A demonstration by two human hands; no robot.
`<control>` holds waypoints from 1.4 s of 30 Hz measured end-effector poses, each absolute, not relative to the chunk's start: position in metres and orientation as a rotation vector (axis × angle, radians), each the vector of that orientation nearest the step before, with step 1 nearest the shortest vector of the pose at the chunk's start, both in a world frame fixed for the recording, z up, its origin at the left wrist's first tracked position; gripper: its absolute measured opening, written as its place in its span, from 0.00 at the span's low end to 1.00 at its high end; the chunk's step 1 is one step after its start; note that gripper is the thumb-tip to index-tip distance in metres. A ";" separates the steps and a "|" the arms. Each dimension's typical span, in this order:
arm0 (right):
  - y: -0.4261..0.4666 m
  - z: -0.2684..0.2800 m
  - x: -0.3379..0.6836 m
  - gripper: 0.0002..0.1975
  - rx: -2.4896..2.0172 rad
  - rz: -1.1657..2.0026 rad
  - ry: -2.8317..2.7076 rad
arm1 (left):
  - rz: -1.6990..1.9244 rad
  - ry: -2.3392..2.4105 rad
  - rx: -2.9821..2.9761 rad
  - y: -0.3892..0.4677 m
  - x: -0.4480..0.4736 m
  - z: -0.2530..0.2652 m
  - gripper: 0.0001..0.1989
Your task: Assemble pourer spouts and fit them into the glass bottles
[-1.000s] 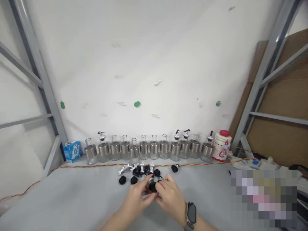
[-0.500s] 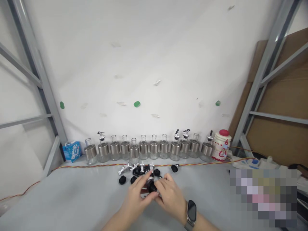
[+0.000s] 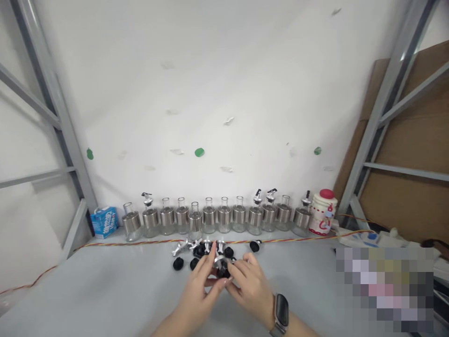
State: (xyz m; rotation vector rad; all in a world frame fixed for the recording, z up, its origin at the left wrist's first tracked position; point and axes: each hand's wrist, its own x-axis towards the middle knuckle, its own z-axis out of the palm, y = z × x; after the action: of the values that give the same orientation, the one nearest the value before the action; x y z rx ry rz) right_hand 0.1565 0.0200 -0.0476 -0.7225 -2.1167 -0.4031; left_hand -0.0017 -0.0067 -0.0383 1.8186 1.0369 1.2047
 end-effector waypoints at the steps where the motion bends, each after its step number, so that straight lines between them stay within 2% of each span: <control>1: 0.020 -0.047 0.156 0.07 -0.714 -0.415 -2.106 | 1.204 1.028 1.831 -0.007 -0.002 -0.038 0.29; 6: 0.018 -0.045 0.157 0.06 -0.707 -0.444 -2.098 | 1.284 0.992 1.771 -0.005 -0.004 -0.033 0.20; 8: 0.018 -0.045 0.157 0.07 -0.708 -0.454 -2.109 | 1.312 1.020 1.703 -0.002 -0.004 -0.032 0.18; 14: 0.016 -0.046 0.155 0.03 -0.711 -0.487 -2.108 | 1.386 1.109 1.519 0.003 0.001 -0.034 0.14; 25: 0.015 -0.047 0.150 0.11 -0.759 -0.531 -2.084 | 1.406 1.151 1.663 0.001 -0.001 -0.043 0.15; 30: 0.020 -0.056 0.151 0.11 -0.781 -0.438 -2.082 | 1.340 1.145 1.818 0.001 -0.002 -0.045 0.22; 37: 0.021 -0.055 0.151 0.11 -0.796 -0.285 -2.111 | 1.296 1.072 1.652 0.002 0.002 -0.050 0.28; 42: 0.018 -0.049 0.148 0.07 -0.871 -0.176 -2.185 | 1.330 1.077 1.497 0.005 0.003 -0.049 0.22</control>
State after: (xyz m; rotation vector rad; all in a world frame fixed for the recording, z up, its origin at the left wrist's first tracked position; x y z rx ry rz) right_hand 0.1479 0.0181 -0.0490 -0.8709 -2.1854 -0.1757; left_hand 0.0033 0.0054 -0.0490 1.4973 1.0768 1.3297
